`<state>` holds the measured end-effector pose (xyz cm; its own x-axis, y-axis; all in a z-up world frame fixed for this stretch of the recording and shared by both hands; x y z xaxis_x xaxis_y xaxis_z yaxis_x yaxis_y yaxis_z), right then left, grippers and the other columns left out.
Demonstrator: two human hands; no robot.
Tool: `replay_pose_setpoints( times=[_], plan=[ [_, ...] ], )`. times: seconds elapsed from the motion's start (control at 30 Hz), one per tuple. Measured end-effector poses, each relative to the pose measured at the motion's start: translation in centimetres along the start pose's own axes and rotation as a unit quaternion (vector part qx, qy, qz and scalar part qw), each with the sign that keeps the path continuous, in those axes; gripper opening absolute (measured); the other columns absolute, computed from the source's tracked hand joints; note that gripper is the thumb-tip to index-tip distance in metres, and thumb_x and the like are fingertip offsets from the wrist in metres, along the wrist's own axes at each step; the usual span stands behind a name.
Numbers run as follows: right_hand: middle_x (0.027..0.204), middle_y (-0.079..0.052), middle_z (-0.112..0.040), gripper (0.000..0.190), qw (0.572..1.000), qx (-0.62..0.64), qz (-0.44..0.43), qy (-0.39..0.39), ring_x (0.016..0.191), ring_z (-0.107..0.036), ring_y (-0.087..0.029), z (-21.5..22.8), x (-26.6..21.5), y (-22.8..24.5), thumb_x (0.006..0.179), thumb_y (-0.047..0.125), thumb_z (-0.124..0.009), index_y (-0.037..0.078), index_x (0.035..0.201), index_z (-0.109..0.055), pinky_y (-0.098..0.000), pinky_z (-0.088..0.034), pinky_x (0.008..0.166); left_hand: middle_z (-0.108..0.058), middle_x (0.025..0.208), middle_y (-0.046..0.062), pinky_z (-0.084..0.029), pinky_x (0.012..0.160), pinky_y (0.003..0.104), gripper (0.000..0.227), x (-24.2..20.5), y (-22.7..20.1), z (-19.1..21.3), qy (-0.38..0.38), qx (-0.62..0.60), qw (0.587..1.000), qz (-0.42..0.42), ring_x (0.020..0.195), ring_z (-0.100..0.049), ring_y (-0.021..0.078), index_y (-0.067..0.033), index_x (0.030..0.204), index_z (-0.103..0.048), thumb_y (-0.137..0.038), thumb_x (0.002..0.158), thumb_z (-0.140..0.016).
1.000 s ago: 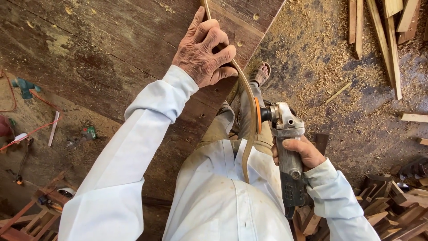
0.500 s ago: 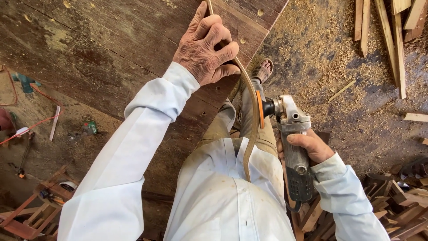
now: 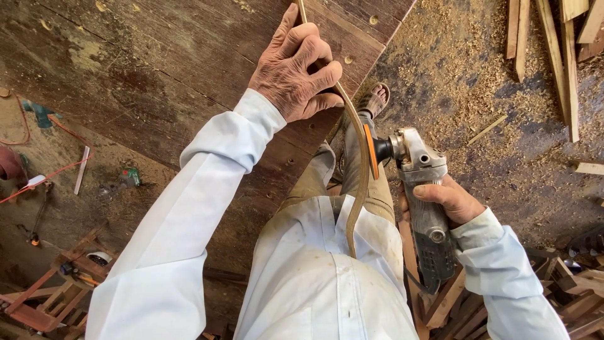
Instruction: Marking curved wooden strips with a square and sanding their edges using a handheld power sander.
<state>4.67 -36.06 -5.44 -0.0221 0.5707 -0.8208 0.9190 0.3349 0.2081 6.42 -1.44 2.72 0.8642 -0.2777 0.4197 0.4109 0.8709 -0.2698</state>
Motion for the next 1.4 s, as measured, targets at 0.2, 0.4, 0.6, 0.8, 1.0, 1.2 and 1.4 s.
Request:
replay_pose_setpoints(
  times=[0.2, 0.4, 0.6, 0.8, 1.0, 1.2, 1.4],
  plan=[
    [0.077, -0.023, -0.068, 0.052, 0.999, -0.039, 0.003, 0.027, 0.059, -0.067, -0.03, -1.0, 0.2, 2.0, 0.075, 0.026, -0.076, 0.003, 0.118, -0.059, -0.0419, -0.061, 0.053, -0.055, 0.104, 0.014, -0.032, 0.118, 0.067, 0.041, 0.0, 0.0, 0.0, 0.004, -0.021, 1.0, 0.001, 0.108, -0.059, 0.0414, -0.0066, 0.11, -0.064, -0.047, 0.116, -0.06],
    [0.08, -0.018, -0.07, 0.088, 0.995, -0.061, 0.051, 0.054, 0.063, -0.071, -0.025, -3.1, 0.2, 5.2, 0.074, 0.027, -0.077, 0.015, 0.152, -0.037, -0.0376, -0.058, 0.048, -0.056, 0.105, 0.014, -0.029, 0.12, 0.066, 0.05, -0.2, 0.1, -0.2, 0.001, -0.017, 1.0, 0.011, 0.111, -0.06, 0.0425, -0.0078, 0.108, -0.063, -0.054, 0.117, -0.047],
    [0.074, -0.026, -0.073, 0.053, 0.996, -0.091, -0.01, 0.018, 0.053, -0.067, -0.034, -1.1, 0.4, 5.2, 0.075, 0.023, -0.073, 0.002, 0.12, -0.057, -0.0421, -0.055, 0.046, -0.055, 0.104, 0.015, -0.032, 0.118, 0.067, 0.046, 0.4, -0.1, 0.3, 0.013, -0.032, 0.999, 0.015, 0.109, -0.056, 0.0411, -0.0058, 0.108, -0.062, -0.051, 0.116, -0.057],
    [0.078, -0.024, -0.072, 0.039, 0.994, -0.1, -0.028, 0.023, 0.058, -0.069, -0.034, 0.0, 1.5, 5.9, 0.075, 0.021, -0.075, 0.0, 0.103, -0.059, -0.0446, -0.059, 0.048, -0.054, 0.102, 0.015, -0.034, 0.116, 0.067, 0.049, 0.5, -0.2, 0.6, 0.007, -0.023, 1.0, 0.014, 0.107, -0.059, 0.042, -0.0067, 0.107, -0.064, -0.053, 0.117, -0.05],
    [0.081, -0.021, -0.07, 0.056, 0.997, -0.061, -0.019, 0.044, 0.06, -0.07, -0.032, -1.7, 1.2, 6.0, 0.075, 0.021, -0.077, 0.005, 0.122, -0.052, -0.044, -0.062, 0.052, -0.057, 0.104, 0.014, -0.036, 0.115, 0.065, 0.054, 0.7, -0.1, 0.7, 0.009, -0.018, 1.0, 0.005, 0.105, -0.059, 0.0387, -0.0059, 0.109, -0.064, -0.056, 0.117, -0.044],
    [0.083, -0.019, -0.071, 0.049, 1.0, 0.004, -0.012, 0.019, 0.064, -0.07, -0.031, -0.7, -0.5, 1.7, 0.076, 0.018, -0.078, 0.005, 0.118, -0.055, -0.0431, -0.063, 0.056, -0.055, 0.104, 0.013, -0.037, 0.114, 0.064, 0.05, 0.6, -0.2, 0.7, 0.009, -0.011, 1.0, 0.005, 0.106, -0.057, 0.0381, -0.0061, 0.11, -0.065, -0.054, 0.117, -0.052],
    [0.083, -0.023, -0.073, 0.052, 0.997, 0.074, 0.002, 0.022, 0.063, -0.071, -0.034, -1.0, -1.5, -3.0, 0.078, 0.018, -0.077, 0.001, 0.121, -0.054, -0.045, -0.063, 0.054, -0.056, 0.105, 0.016, -0.04, 0.113, 0.064, 0.047, 0.8, -0.3, 1.1, 0.014, -0.007, 1.0, -0.002, 0.106, -0.055, 0.0382, -0.0054, 0.109, -0.064, -0.051, 0.117, -0.057]
  ],
)
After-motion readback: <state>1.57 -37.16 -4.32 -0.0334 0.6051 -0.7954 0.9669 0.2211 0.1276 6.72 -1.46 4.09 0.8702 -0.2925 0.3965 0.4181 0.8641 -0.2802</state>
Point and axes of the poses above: each hand's wrist, its own x-axis towards the middle knuckle, its own z-axis out of the back of the hand, y = z × x, the point moved 7 cm from there along x, towards the middle knuckle
